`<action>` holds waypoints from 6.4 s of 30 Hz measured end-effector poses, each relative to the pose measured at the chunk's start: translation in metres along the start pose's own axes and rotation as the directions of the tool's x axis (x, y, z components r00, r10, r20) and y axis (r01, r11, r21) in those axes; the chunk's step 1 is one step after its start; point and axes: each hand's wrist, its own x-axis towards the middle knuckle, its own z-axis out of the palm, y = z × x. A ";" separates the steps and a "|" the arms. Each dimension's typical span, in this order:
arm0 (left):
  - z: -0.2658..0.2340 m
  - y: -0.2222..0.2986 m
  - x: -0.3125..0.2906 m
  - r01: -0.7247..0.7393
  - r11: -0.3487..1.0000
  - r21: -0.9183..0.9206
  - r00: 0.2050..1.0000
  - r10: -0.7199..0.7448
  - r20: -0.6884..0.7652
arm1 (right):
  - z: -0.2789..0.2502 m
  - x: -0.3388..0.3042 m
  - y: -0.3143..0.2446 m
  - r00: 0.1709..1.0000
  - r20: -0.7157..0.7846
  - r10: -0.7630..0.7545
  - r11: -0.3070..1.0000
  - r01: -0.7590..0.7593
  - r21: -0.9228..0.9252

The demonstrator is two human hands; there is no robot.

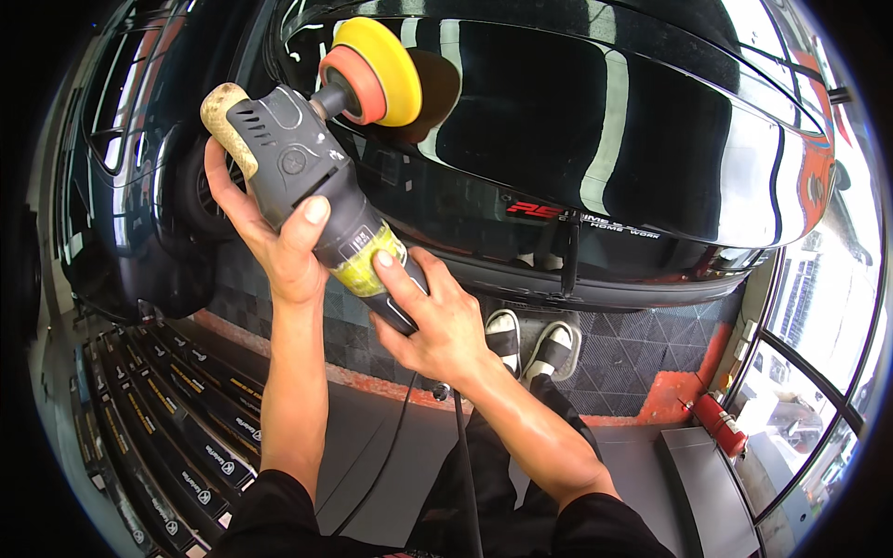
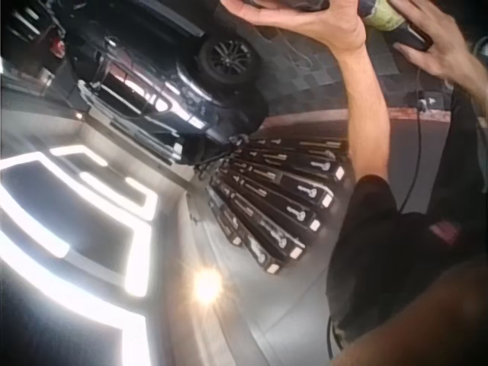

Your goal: The person uses a rotary polisher with a yellow pad to buff the rear trunk of a black car. They move the tool in circular and sweeping motions across the surface, covering the area around the license plate and the edges of the trunk lid.

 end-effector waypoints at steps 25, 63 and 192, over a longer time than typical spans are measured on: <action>-0.005 0.011 0.006 0.010 0.996 0.090 1.000 -0.009 -0.013 | 0.011 0.010 -0.005 0.999 0.026 -0.031 0.999 0.030 0.041; 0.006 0.031 0.025 0.036 0.992 0.119 0.991 -0.051 0.127 | 0.021 -0.002 -0.041 0.989 -0.087 0.123 0.968 -0.100 0.231; 0.075 0.033 -0.019 -0.154 0.960 0.232 0.972 0.106 0.209 | -0.032 -0.036 0.007 0.975 -0.214 -0.058 0.969 0.106 0.223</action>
